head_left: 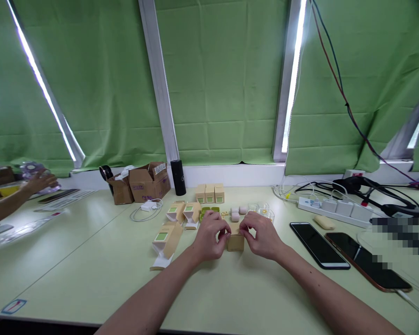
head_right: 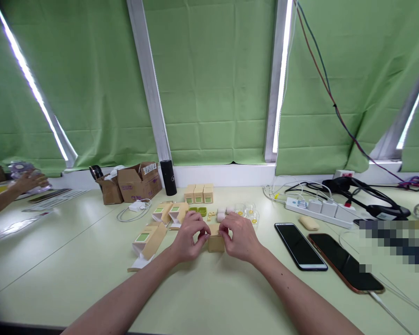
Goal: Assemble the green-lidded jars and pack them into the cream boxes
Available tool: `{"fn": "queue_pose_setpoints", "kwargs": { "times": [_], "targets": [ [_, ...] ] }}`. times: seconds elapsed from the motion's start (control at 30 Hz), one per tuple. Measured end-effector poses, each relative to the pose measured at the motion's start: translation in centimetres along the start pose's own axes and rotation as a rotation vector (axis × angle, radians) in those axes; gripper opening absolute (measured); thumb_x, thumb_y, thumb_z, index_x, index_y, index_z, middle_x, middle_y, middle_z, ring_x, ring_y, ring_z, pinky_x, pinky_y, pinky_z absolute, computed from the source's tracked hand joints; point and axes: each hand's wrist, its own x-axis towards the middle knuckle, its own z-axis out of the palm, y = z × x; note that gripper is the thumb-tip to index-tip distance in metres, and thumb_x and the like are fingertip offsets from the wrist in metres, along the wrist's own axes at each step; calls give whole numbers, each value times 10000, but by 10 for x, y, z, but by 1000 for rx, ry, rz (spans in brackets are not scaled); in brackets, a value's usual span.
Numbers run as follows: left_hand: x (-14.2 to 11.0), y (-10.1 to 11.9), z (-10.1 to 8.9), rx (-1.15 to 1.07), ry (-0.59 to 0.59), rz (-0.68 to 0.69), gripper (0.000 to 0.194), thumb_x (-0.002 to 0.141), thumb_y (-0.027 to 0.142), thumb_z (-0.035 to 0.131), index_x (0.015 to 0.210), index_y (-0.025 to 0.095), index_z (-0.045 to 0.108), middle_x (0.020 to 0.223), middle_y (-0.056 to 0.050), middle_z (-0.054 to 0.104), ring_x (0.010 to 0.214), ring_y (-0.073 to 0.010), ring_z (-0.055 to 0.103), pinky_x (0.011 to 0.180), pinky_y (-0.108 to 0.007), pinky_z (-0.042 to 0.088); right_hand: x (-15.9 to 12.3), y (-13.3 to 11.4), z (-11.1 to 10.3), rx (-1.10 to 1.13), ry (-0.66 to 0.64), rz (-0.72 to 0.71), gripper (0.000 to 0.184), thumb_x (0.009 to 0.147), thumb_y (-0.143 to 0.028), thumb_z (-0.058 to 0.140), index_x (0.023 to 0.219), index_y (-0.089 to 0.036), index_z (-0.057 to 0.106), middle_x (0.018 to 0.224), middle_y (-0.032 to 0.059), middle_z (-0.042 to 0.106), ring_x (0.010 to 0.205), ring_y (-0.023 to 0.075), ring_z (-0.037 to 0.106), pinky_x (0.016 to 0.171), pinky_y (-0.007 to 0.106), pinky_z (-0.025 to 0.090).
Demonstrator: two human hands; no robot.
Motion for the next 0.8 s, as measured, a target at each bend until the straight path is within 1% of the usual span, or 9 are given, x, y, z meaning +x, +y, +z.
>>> {"fn": "queue_pose_setpoints", "kwargs": {
  "times": [0.13,0.27,0.33,0.43,0.5,0.53,0.6,0.7,0.8],
  "targets": [
    [1,2,-1,-12,-24,-20,78,768,176,598,715,226,627,637,-21,614,723,-215,539,855,-447,400,0,1,2,9,-26,21,148,801,-90,583,718,-212,594,709,22,641,733,195,553,640,300,353],
    [2,2,0,-43,-19,-49,175,842,240,577,672,214,609,638,-21,598,704,-201,540,831,-420,404,1,-1,-1,28,-74,53,143,780,-78,593,736,-213,578,733,13,639,742,189,561,652,291,360],
    [2,1,2,-40,10,-91,172,872,246,560,733,216,656,663,-24,617,718,-202,558,823,-404,413,1,-1,-5,29,-126,67,152,756,-75,611,802,-215,576,776,6,634,747,181,559,654,284,358],
    [2,-5,8,10,60,-230,180,893,230,547,911,221,726,722,-28,671,751,-209,604,818,-384,429,2,0,-10,6,-195,87,259,745,-101,649,951,-227,556,838,-9,608,738,167,541,641,272,340],
    [2,-9,11,54,63,-323,224,901,223,539,991,224,744,743,-32,702,774,-222,628,812,-379,432,3,2,-14,-6,-225,95,321,752,-119,660,1019,-240,528,844,-24,583,730,160,529,635,265,324],
    [2,-10,13,72,48,-351,231,907,223,532,982,223,750,749,-36,715,782,-228,635,807,-378,429,3,4,-15,-8,-237,98,341,759,-125,661,1042,-247,515,842,-31,574,727,157,526,634,262,318],
    [2,-12,14,102,9,-376,232,920,230,520,851,215,741,741,-44,721,771,-228,634,787,-373,416,3,6,-15,-8,-253,110,373,770,-128,660,1075,-261,491,843,-42,565,721,152,524,634,257,306],
    [3,-11,13,139,-8,-381,359,940,263,501,600,201,598,622,-34,644,667,-202,583,737,-359,390,4,12,-12,-45,-243,198,387,806,-112,628,1117,-270,459,838,-50,567,692,145,522,625,254,278],
    [5,-9,11,142,30,-388,420,941,276,491,527,205,506,528,-14,548,581,-180,517,691,-346,372,6,17,-8,-104,-200,324,351,864,-117,571,1153,-267,441,820,-45,574,682,151,529,620,258,252]
  ]
}}
